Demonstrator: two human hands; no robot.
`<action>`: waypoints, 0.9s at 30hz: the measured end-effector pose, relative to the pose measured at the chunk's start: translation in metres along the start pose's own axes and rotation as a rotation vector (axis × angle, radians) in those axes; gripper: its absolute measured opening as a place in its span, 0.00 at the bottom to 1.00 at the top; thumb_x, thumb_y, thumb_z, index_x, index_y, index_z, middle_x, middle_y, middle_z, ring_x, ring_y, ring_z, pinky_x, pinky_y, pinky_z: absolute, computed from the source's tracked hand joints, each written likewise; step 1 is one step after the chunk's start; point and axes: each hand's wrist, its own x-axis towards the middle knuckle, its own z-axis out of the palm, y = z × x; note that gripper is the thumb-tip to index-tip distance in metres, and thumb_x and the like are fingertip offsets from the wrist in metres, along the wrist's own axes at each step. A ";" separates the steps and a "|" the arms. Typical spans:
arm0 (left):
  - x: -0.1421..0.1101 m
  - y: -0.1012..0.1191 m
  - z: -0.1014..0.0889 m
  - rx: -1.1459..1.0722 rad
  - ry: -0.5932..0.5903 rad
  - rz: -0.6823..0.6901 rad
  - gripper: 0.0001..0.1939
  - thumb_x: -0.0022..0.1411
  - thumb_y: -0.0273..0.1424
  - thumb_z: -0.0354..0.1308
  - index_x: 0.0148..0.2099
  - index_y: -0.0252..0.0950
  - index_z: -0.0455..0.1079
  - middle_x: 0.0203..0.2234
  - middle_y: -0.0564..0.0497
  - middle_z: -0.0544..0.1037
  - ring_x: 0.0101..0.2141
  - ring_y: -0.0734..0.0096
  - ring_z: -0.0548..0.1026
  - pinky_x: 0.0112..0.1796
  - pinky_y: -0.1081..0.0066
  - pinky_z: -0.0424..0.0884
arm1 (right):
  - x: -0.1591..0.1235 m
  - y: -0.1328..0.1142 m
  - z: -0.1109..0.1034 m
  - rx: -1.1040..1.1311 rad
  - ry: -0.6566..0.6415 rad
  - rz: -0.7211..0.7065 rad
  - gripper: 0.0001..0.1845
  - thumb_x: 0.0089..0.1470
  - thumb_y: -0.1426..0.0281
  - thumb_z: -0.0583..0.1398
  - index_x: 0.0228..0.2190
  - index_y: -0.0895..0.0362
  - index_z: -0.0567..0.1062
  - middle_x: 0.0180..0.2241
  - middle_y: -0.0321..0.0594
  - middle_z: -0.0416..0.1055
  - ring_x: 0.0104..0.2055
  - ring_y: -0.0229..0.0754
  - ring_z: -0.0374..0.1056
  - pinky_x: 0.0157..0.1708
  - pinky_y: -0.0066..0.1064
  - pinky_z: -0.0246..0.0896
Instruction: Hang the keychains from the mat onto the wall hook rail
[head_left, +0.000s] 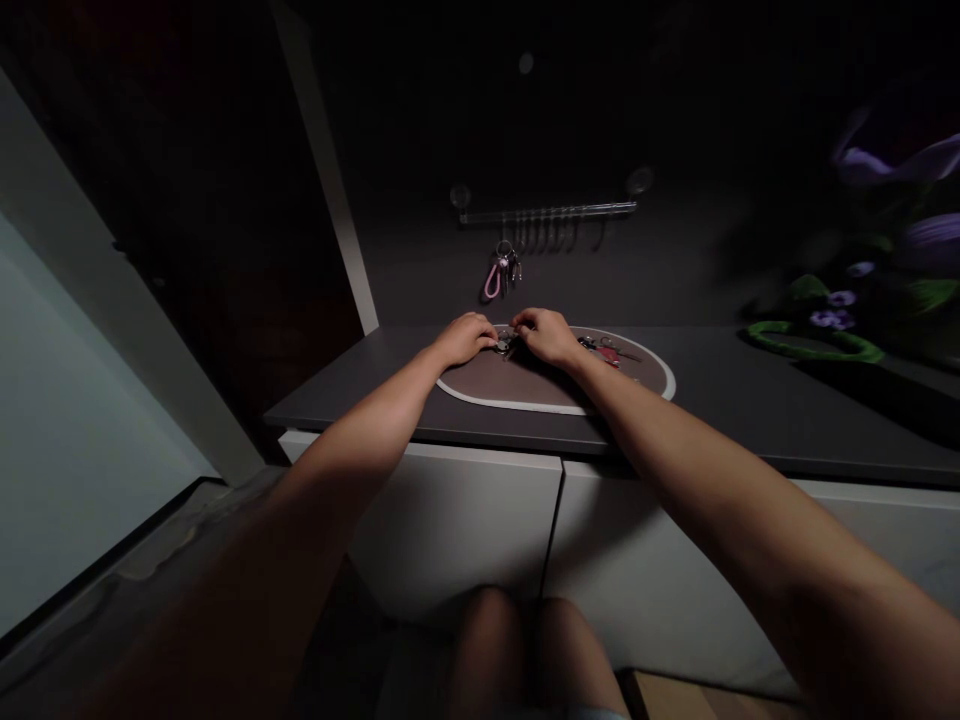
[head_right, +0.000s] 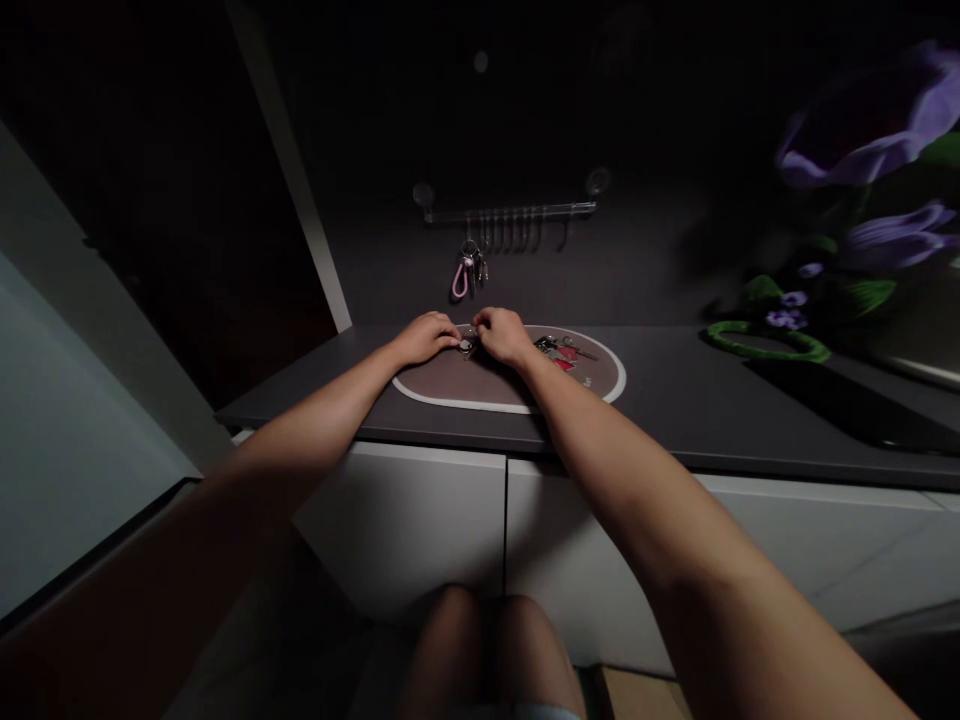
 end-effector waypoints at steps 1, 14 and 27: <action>0.000 -0.001 0.000 -0.002 0.007 -0.007 0.09 0.56 0.31 0.53 0.35 0.36 0.74 0.32 0.49 0.75 0.37 0.68 0.69 0.42 0.69 0.60 | 0.000 0.000 0.000 0.000 0.001 -0.001 0.13 0.48 0.77 0.54 0.35 0.59 0.75 0.36 0.42 0.73 0.40 0.40 0.67 0.44 0.29 0.56; 0.003 0.004 -0.004 -0.077 0.167 -0.159 0.11 0.58 0.28 0.47 0.35 0.33 0.71 0.32 0.48 0.72 0.36 0.70 0.68 0.39 0.72 0.62 | 0.001 0.002 0.001 0.009 0.005 -0.016 0.14 0.48 0.76 0.54 0.36 0.59 0.74 0.38 0.43 0.73 0.41 0.41 0.66 0.45 0.30 0.56; 0.010 0.007 -0.003 -0.768 0.326 -0.347 0.08 0.59 0.29 0.48 0.33 0.30 0.64 0.24 0.52 0.72 0.27 0.78 0.70 0.31 0.75 0.67 | -0.004 -0.006 -0.002 0.070 0.075 -0.017 0.13 0.48 0.72 0.53 0.38 0.58 0.70 0.32 0.39 0.71 0.31 0.36 0.62 0.36 0.27 0.55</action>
